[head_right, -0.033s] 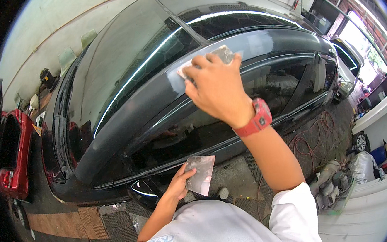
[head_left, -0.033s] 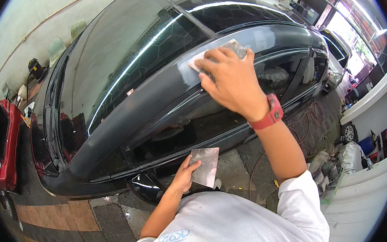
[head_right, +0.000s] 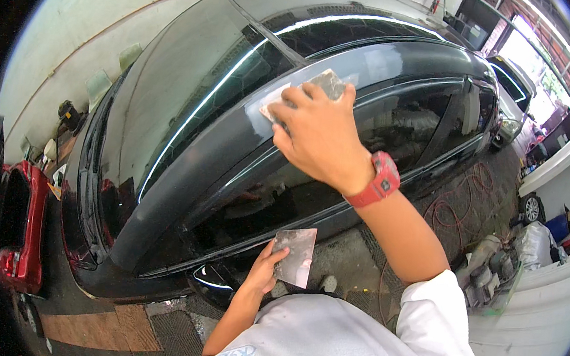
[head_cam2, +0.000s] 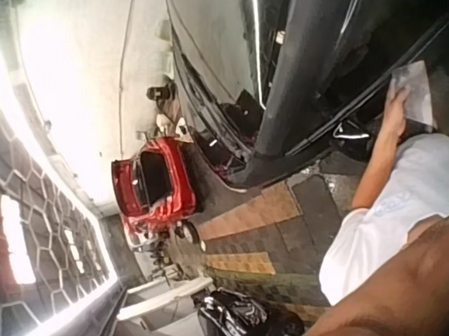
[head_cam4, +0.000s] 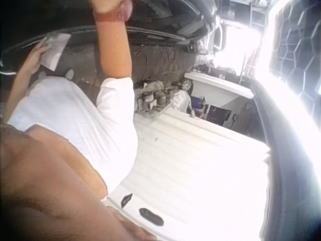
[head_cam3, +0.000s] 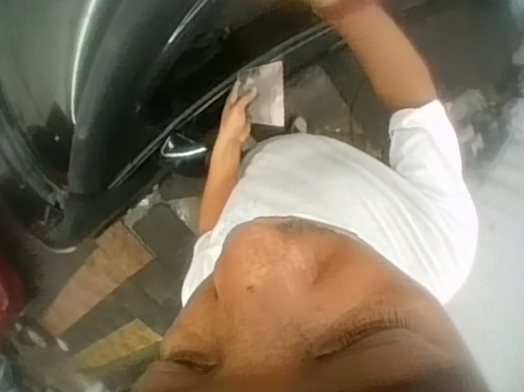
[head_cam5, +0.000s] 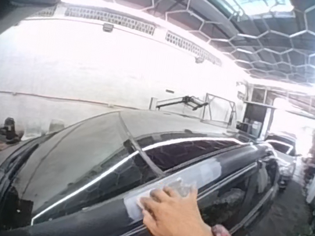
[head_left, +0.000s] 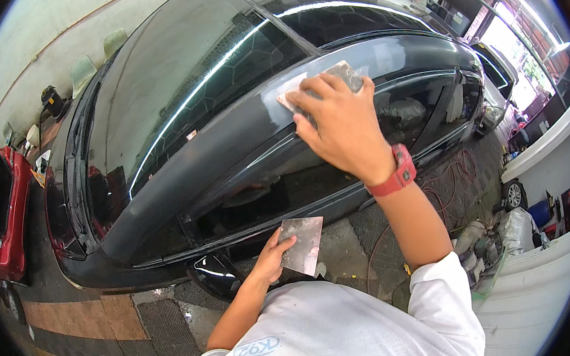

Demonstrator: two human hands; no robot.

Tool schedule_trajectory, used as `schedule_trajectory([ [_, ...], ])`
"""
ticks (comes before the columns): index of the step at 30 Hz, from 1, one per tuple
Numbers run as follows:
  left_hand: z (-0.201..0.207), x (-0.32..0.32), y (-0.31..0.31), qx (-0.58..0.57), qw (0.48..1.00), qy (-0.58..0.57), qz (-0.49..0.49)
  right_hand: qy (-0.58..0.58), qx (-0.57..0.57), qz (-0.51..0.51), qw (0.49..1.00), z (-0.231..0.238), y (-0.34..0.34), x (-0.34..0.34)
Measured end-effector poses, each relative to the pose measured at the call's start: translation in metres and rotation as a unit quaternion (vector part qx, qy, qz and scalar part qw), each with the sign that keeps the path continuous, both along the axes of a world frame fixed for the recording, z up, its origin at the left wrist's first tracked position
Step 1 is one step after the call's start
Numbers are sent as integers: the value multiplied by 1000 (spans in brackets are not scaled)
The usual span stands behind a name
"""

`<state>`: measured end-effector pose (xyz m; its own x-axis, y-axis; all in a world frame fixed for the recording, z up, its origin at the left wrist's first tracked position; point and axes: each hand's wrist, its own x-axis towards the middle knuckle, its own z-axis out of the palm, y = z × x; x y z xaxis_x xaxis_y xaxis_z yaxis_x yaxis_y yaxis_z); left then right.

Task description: The person prepares a piece of sandpaper by hand and then sands the upper window trim and door frame of a black car in a detailing shop.

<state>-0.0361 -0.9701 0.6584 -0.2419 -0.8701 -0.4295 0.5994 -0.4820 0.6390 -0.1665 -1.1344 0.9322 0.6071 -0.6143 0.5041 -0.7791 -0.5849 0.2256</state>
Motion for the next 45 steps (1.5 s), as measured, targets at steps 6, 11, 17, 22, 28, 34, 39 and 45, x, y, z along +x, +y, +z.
schedule_trajectory([
  [6,-10,-2,-2,-29,999,-9,-23,-49,-24,30,998,-35,8,-30],
  [11,-11,0,-2,-38,999,8,-16,-91,-40,2,995,-22,1,-52],
  [17,-14,0,-2,-24,1000,-2,-10,-141,-61,-1,988,-7,-9,-51],
  [22,-16,-2,0,-14,1000,2,-10,-143,-31,2,989,-12,-20,-37],
  [28,-13,0,1,-16,1000,13,-2,-122,-73,13,990,-32,-8,-41],
  [34,-15,-3,-2,-7,1000,7,-1,-127,-57,-29,990,4,-19,-49],
  [39,-17,-1,-2,-13,1000,21,-15,-78,19,-57,995,25,-31,-30],
  [45,-24,-1,0,-6,1000,14,-1,-64,-15,-36,997,0,-10,-18],
])
